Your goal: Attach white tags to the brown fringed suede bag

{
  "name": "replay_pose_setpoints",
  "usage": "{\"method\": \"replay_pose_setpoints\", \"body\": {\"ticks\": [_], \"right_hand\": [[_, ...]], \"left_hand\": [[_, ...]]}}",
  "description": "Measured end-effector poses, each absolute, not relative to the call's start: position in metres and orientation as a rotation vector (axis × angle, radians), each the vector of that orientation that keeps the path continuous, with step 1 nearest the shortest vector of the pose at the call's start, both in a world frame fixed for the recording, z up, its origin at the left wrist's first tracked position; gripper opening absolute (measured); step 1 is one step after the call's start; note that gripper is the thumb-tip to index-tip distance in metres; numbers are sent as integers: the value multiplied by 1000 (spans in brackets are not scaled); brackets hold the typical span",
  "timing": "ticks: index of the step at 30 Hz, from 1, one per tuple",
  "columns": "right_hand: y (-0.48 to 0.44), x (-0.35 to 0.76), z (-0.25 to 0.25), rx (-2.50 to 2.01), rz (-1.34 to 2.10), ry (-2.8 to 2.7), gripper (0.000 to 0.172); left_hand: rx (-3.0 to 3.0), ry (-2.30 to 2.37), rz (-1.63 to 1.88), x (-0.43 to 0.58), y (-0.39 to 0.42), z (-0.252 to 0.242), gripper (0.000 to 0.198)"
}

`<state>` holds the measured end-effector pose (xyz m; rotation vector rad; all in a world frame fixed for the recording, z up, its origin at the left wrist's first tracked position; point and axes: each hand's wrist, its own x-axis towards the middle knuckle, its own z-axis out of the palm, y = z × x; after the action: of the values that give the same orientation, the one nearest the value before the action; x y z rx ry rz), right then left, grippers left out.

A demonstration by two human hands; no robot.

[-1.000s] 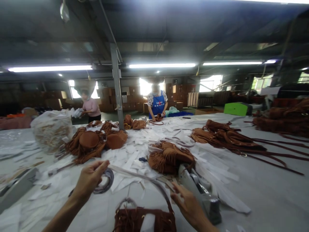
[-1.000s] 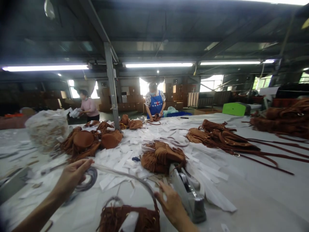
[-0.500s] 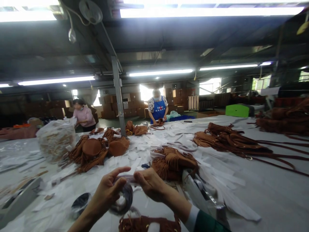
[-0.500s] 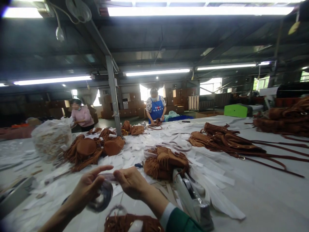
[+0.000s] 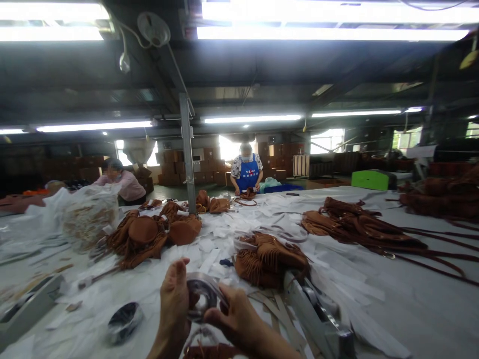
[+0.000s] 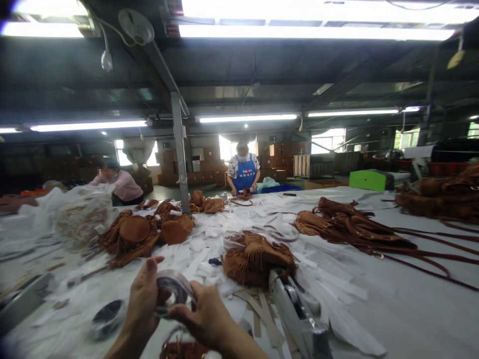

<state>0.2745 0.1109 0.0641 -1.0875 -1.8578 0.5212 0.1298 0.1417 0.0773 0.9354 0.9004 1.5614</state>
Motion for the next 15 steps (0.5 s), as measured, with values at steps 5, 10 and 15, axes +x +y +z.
{"method": "replay_pose_setpoints", "body": {"ticks": [5, 10, 15], "right_hand": [[100, 283, 63, -1280, 416, -1809, 38], [87, 309, 77, -1549, -41, -2134, 18], [88, 320, 100, -1370, 169, -2046, 25]], "left_hand": [[1198, 864, 1410, 145, 147, 65, 71], [1873, 786, 1124, 143, 154, 73, 68], [1584, 629, 1113, 163, 140, 96, 57]]}}
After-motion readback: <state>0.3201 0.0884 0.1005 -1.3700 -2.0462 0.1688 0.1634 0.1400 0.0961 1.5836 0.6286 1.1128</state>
